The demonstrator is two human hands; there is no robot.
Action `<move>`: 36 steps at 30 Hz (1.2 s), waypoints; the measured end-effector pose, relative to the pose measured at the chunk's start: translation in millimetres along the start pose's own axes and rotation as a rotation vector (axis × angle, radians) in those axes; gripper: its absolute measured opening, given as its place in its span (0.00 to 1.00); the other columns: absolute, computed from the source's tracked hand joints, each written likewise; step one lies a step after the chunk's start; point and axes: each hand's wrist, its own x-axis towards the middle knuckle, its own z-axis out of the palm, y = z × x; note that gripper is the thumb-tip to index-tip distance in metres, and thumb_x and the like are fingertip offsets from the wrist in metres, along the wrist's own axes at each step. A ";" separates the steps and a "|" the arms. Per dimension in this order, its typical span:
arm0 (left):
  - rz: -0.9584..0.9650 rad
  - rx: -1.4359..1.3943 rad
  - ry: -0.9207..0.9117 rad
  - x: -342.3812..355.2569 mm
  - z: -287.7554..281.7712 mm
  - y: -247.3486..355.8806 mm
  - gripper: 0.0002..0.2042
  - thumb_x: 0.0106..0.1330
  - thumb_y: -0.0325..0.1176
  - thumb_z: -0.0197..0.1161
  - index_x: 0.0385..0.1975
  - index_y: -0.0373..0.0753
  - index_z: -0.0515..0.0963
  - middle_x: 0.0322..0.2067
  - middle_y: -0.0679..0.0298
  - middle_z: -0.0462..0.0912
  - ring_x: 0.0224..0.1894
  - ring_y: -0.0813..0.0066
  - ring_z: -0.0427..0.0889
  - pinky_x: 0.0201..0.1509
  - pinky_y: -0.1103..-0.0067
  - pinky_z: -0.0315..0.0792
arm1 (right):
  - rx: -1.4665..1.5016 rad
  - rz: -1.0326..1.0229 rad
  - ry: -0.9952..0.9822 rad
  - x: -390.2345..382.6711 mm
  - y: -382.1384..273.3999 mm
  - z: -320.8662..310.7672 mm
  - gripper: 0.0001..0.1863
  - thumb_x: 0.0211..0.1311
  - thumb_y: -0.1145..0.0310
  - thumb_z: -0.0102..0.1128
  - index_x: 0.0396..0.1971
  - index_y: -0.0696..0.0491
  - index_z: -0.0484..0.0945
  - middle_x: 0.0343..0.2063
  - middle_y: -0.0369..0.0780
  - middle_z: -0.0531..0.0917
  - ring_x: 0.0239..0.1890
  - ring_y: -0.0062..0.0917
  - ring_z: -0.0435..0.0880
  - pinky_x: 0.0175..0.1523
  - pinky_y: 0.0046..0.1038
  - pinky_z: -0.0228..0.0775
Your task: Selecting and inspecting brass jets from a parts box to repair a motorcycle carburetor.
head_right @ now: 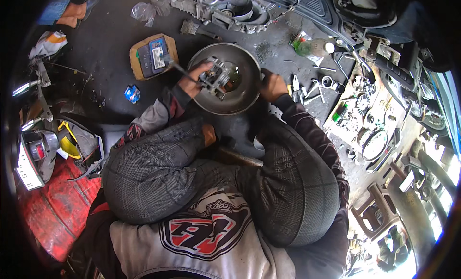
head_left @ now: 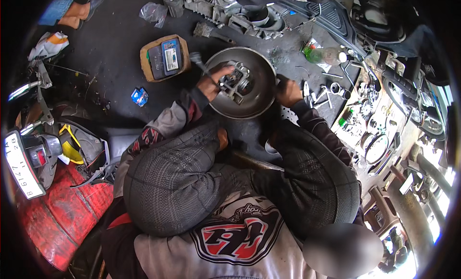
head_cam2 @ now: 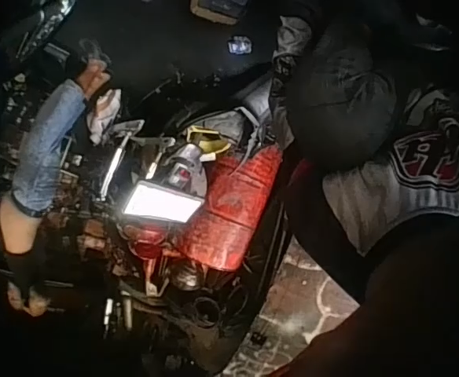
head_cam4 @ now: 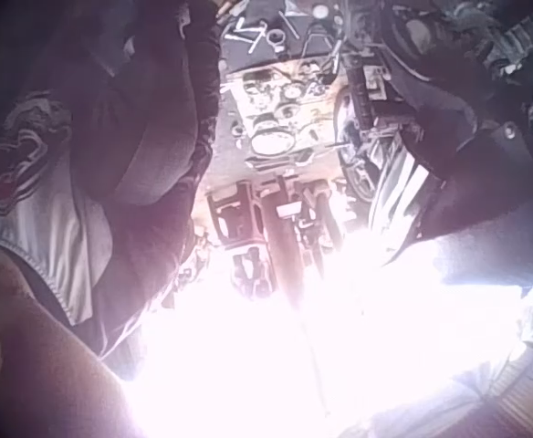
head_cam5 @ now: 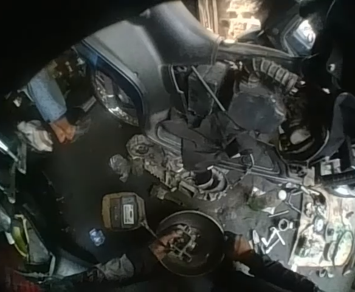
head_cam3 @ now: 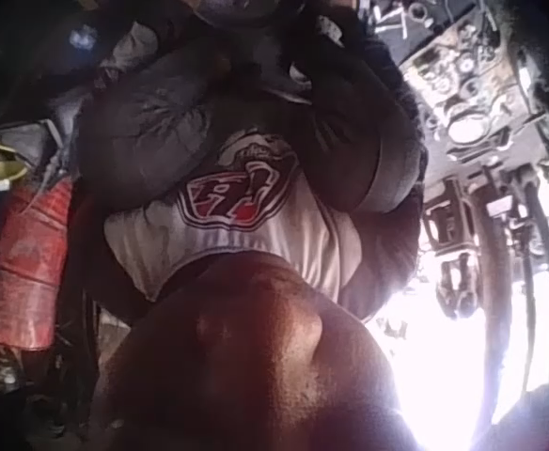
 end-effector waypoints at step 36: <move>-0.108 0.469 0.228 70.3 49.3 -51.1 0.27 0.67 0.55 0.71 0.59 0.45 0.80 0.50 0.69 0.85 0.52 0.79 0.80 0.48 0.74 0.76 | 0.200 0.245 0.026 -58.7 25.2 -32.5 0.23 0.70 0.52 0.64 0.52 0.56 0.83 0.28 0.49 0.88 0.32 0.37 0.90 0.39 0.36 0.80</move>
